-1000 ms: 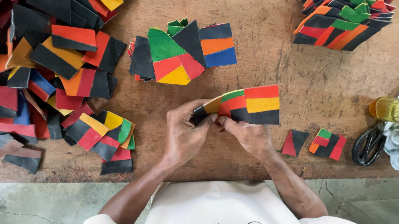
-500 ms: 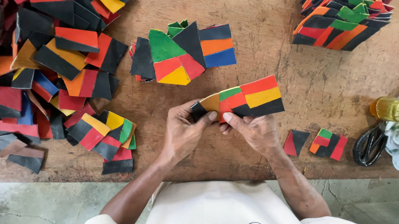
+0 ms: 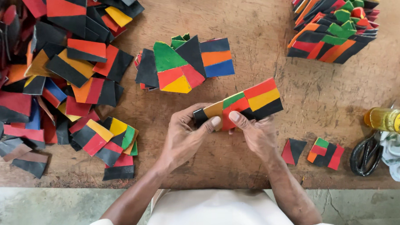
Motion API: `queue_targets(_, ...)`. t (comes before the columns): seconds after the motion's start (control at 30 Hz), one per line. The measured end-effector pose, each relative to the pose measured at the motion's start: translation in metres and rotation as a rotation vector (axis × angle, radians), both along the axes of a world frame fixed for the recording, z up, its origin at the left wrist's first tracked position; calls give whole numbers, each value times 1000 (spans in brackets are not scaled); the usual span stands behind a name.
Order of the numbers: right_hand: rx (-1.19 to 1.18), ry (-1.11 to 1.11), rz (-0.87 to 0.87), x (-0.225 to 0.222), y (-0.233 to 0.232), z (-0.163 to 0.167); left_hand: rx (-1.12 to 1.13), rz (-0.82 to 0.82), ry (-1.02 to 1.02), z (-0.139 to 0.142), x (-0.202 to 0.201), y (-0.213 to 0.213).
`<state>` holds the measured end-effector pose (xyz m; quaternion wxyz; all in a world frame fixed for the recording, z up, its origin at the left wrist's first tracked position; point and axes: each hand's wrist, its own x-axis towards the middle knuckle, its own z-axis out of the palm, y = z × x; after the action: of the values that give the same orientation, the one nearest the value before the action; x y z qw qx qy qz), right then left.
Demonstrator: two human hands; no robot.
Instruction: The person joins small multicolored leather pieces edge to edge by hand, pressing each joined pair together and stacking the assembled patchwork sections on the workbench. They gather loose pieces from piles around the table and build up a large stack of finished patchwork panels.
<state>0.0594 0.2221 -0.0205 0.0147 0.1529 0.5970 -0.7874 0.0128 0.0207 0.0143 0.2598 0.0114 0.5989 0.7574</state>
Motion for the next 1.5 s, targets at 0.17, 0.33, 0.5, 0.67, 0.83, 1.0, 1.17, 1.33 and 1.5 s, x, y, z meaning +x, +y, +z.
queue_targets(0.17, 205, 34, 11, 8, -13, 7, -95, 60, 9, 12, 0, 3)
queue_targets(0.33, 545, 40, 71, 23, -20, 12, -224, 84, 304, 19, 0, 3)
queue_targets(0.5, 194, -62, 150, 15, -8, 15, -330, -5, 36, 27, -4, -13)
queue_targets(0.67, 29, 16, -19, 0, 5, 34, -406, 0, 218, 45, -19, -33)
queue_targets(0.83, -53, 220, 40, -39, 2, 71, -298, 250, 692, 80, -30, -63)
queue_targets(1.0, 828, 422, 73, -78, -21, 96, -593, 432, 789, 90, -31, -111)
queue_targets(1.17, 774, 305, 154, -50, -66, 109, -793, 535, 686, 72, 5, -159)
queue_targets(1.33, 835, 290, 576, -48, -127, 90, -885, 622, 674, 42, 33, -184)
queue_targets(1.5, 866, 166, 732, -54, -175, 76, -1004, 650, 626, 22, 61, -195)
